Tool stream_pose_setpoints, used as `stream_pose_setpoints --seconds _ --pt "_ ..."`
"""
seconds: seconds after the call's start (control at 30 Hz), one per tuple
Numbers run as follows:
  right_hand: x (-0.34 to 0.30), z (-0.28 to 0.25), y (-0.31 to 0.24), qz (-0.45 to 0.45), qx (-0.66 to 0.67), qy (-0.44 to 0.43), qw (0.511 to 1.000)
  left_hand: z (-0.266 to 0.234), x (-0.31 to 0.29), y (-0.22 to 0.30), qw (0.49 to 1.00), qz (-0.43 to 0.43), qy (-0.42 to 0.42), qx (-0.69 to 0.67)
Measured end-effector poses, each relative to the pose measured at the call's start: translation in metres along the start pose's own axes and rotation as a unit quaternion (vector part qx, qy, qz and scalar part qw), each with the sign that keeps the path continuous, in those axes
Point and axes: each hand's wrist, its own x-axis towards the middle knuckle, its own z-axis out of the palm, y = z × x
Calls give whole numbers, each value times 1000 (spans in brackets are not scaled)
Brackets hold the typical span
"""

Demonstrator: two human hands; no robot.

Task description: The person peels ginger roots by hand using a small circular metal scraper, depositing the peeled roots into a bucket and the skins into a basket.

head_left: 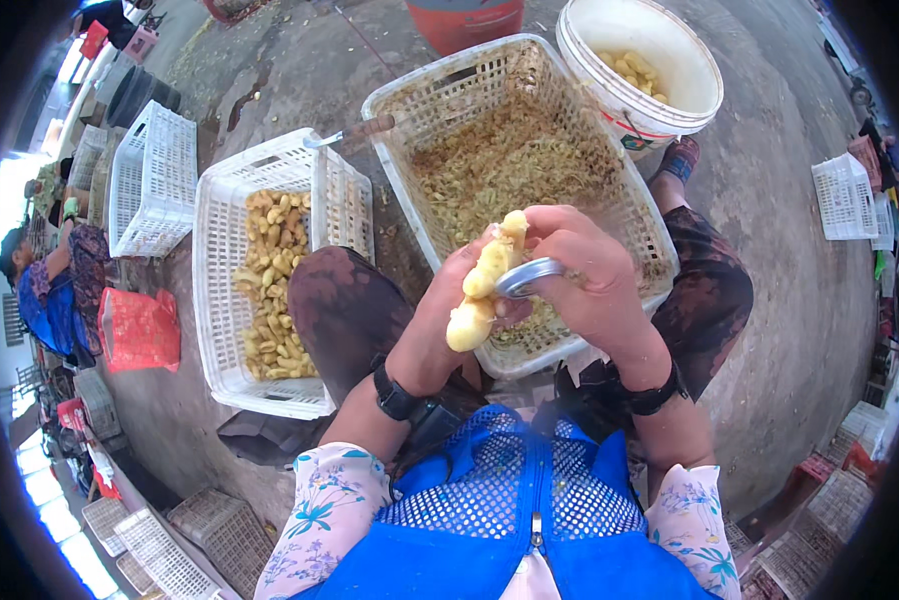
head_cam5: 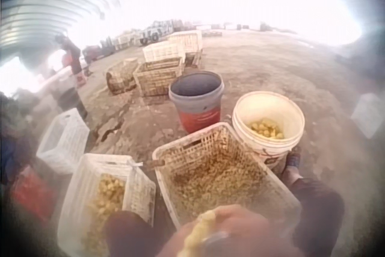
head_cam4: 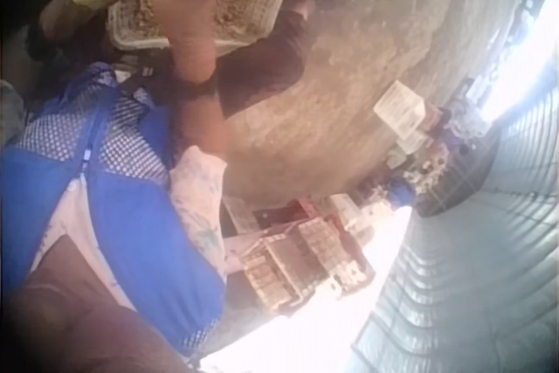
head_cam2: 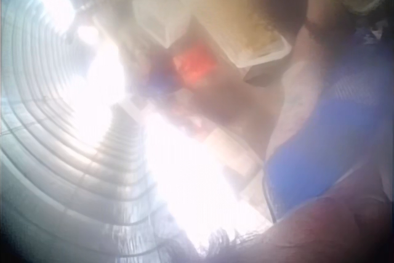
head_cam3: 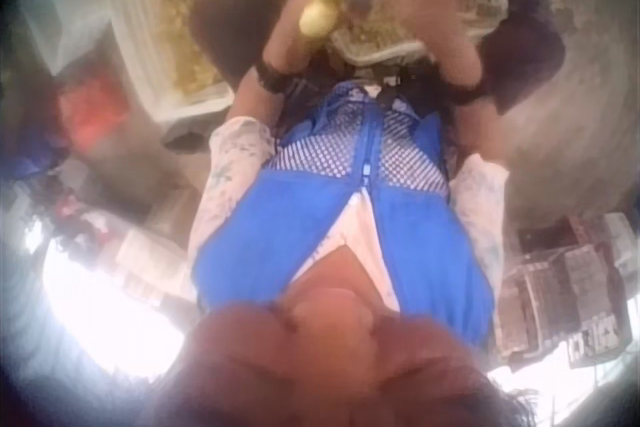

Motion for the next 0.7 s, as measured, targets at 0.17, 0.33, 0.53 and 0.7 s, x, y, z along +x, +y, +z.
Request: stream_pose_setpoints --seconds 0.17,0.33,0.53,0.7 --pt "2 6 0 -42 -68 -26 996 -12 2 -8 995 57 18 78" --pt "-5 -2 3 -55 -98 -7 994 -6 -7 3 979 53 26 193" --pt "-10 -26 -5 92 -82 1 992 -13 -15 9 968 26 -38 245" --pt "-6 -35 -8 26 -75 20 997 -11 -9 9 957 43 -50 283"
